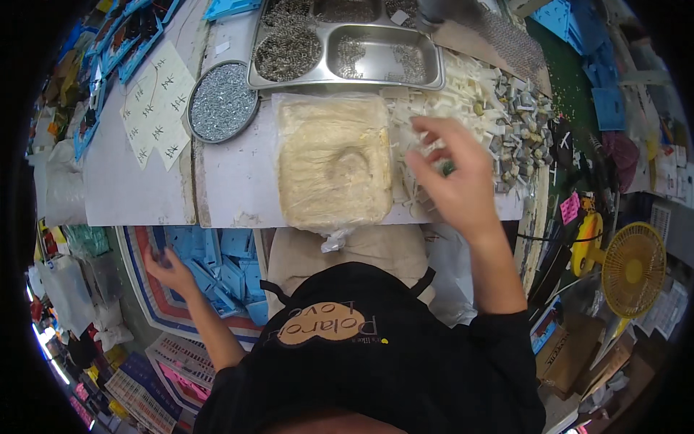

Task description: The person is assembling components of a blue plastic electronic device, involving soldering wires and placing internal parts.

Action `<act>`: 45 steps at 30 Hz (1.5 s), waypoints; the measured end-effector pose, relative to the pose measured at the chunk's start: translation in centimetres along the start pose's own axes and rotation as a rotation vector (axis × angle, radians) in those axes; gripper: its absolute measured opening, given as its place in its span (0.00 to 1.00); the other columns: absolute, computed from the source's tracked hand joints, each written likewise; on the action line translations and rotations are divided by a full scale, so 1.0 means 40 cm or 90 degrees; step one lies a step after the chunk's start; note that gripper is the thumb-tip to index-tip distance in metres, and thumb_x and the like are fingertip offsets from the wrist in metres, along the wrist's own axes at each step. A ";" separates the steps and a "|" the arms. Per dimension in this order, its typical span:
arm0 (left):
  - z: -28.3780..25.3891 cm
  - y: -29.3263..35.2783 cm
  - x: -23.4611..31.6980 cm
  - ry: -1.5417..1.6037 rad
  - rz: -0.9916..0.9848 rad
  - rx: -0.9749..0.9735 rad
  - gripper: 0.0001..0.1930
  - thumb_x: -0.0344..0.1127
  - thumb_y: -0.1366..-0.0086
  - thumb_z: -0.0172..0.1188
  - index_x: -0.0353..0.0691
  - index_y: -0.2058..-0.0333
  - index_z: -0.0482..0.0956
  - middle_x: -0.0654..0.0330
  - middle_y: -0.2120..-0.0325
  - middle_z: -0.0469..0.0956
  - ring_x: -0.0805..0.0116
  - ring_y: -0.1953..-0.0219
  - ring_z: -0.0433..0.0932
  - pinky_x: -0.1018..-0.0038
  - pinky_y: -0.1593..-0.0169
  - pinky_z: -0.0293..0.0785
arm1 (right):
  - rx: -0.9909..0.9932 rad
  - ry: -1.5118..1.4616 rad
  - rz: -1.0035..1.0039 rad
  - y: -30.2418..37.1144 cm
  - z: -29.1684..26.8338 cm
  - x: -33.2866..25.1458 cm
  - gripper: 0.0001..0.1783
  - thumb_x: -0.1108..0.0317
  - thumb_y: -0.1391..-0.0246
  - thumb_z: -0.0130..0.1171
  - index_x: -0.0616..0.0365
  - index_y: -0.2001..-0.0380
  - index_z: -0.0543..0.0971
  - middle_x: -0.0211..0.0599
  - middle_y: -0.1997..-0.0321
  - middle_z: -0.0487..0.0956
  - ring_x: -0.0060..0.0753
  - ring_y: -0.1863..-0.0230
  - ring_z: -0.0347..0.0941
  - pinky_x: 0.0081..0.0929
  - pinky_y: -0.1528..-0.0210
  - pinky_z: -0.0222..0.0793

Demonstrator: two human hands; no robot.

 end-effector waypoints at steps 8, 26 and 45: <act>0.152 0.027 0.759 0.490 0.318 -0.372 0.18 0.19 0.47 0.64 0.32 0.54 0.79 0.49 0.62 0.82 0.57 0.63 0.81 0.68 0.58 0.78 | -0.055 0.029 0.024 -0.014 0.082 0.074 0.08 0.73 0.43 0.63 0.65 0.61 0.82 0.41 0.65 0.80 0.35 0.69 0.78 0.28 0.65 0.74; 0.272 0.239 1.098 0.415 0.563 -0.605 0.21 0.34 0.42 0.67 0.43 0.48 0.81 0.58 0.62 0.73 0.59 0.58 0.75 0.61 0.49 0.66 | -0.065 0.004 0.097 -0.019 0.072 0.111 0.10 0.73 0.43 0.63 0.63 0.59 0.81 0.41 0.66 0.82 0.34 0.68 0.80 0.28 0.65 0.76; 0.219 0.047 0.940 0.336 0.461 -0.375 0.18 0.28 0.47 0.68 0.39 0.55 0.81 0.51 0.54 0.75 0.50 0.50 0.74 0.58 0.46 0.69 | -0.104 0.201 -0.019 -0.016 0.038 0.029 0.08 0.69 0.46 0.63 0.58 0.62 0.84 0.39 0.69 0.82 0.38 0.71 0.80 0.30 0.68 0.74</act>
Point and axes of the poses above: each hand's wrist, its own y-axis away from the middle knuckle, its own z-axis out of the palm, x = y × z, the point moved 10 cm from there along -y, towards the middle knuckle
